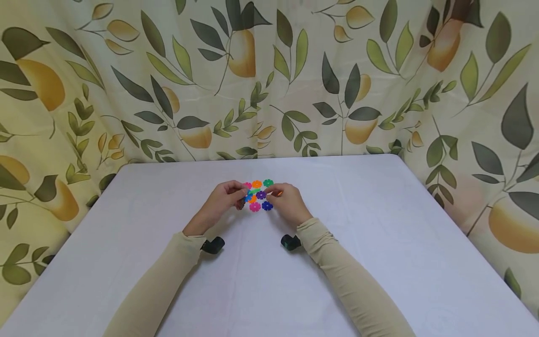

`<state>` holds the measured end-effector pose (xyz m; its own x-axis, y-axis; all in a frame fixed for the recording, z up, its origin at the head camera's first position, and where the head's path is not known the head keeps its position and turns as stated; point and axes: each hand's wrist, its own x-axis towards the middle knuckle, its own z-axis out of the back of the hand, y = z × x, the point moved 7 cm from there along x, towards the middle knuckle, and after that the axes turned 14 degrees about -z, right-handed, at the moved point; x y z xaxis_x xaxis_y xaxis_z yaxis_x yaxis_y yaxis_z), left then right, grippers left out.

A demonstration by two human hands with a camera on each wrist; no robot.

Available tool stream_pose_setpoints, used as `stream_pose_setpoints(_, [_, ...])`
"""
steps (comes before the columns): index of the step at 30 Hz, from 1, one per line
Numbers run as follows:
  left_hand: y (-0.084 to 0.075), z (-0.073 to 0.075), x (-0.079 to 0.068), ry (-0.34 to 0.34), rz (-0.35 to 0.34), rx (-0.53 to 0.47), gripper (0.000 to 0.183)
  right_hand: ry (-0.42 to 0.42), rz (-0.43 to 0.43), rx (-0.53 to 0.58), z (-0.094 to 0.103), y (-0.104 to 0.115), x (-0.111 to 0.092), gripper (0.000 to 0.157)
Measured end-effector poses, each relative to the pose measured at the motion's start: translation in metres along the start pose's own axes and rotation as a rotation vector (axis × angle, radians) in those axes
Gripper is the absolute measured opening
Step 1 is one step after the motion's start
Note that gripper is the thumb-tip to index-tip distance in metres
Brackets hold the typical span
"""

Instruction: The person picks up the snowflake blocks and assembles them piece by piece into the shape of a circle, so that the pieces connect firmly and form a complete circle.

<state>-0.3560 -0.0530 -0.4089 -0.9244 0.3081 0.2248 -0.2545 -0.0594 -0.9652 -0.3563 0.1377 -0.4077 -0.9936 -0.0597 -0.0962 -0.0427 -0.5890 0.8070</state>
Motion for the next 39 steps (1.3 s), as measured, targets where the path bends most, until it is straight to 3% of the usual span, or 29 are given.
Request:
stream_pose_setpoints(7, [0.001, -0.001, -0.001, 0.019, 0.021, -0.025, 0.020, 0.074, -0.025, -0.076, -0.007, -0.007, 0.002, 0.026])
stream_pose_setpoints(14, [0.002, -0.004, -0.002, 0.037, 0.023, -0.053, 0.018, 0.104, 0.033, -0.195, -0.011, -0.010, 0.003, 0.029])
stream_pose_setpoints(23, [0.007, -0.005, -0.003, 0.023, 0.102, -0.041, 0.019, 0.116, 0.022, -0.234, -0.014, -0.010, 0.003, 0.028])
stream_pose_setpoints(27, [0.008, -0.005, -0.003, 0.026, 0.103, -0.059, 0.024, 0.109, 0.019, -0.247, -0.014, -0.008, 0.004, 0.027])
stream_pose_setpoints(39, [0.010, -0.007, -0.003, 0.064, 0.066, -0.081, 0.027, 0.103, -0.051, -0.111, -0.004, -0.014, 0.006, 0.018])
